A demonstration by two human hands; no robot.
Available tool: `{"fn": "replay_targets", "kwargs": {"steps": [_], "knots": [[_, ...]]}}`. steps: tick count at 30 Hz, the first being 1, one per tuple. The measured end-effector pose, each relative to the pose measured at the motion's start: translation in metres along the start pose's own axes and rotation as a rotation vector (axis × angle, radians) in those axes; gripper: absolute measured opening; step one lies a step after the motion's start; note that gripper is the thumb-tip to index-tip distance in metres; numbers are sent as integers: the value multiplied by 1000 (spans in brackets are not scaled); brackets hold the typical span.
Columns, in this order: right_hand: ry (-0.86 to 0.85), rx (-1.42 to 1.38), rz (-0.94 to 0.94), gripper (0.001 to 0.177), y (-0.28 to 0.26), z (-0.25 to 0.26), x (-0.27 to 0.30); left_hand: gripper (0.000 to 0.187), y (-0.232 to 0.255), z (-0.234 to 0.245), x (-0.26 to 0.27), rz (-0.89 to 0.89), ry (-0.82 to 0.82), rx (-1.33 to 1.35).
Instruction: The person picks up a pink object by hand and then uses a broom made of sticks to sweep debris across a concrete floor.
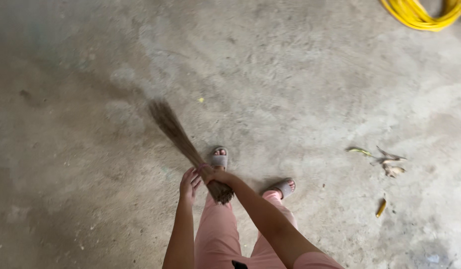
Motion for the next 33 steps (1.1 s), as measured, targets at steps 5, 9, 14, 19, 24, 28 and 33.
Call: {"fn": "replay_targets", "kwargs": {"steps": [5, 9, 14, 19, 24, 28, 33], "knots": [[239, -516, -142, 50, 0, 6, -16, 48, 55, 50, -31, 26, 5, -26], [626, -537, 20, 67, -16, -54, -24, 47, 84, 97, -35, 15, 78, 53], [455, -342, -8, 85, -113, -44, -99, 43, 84, 128, -25, 21, 179, 228], [337, -110, -120, 71, -208, 2, -224, 43, 66, 134, -21, 54, 136, 123], [144, -513, -251, 76, -187, 71, -193, 42, 72, 130, -10, 89, 154, 78], [447, -778, 19, 50, -97, 122, -60, 42, 96, 112, -20, 85, 170, -23], [636, -952, -93, 51, 22, 165, 132, 42, 106, 13, -55, 109, 0, -242]]}}
Point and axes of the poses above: each hand's wrist, its own x-axis away from the middle knuckle, its own z-axis out of the back of the hand, y = z × x, the point moved 4 cm from there along -x, towards the middle knuckle, and after that the axes turned 6 degrees about x, right-handed, at the moved point
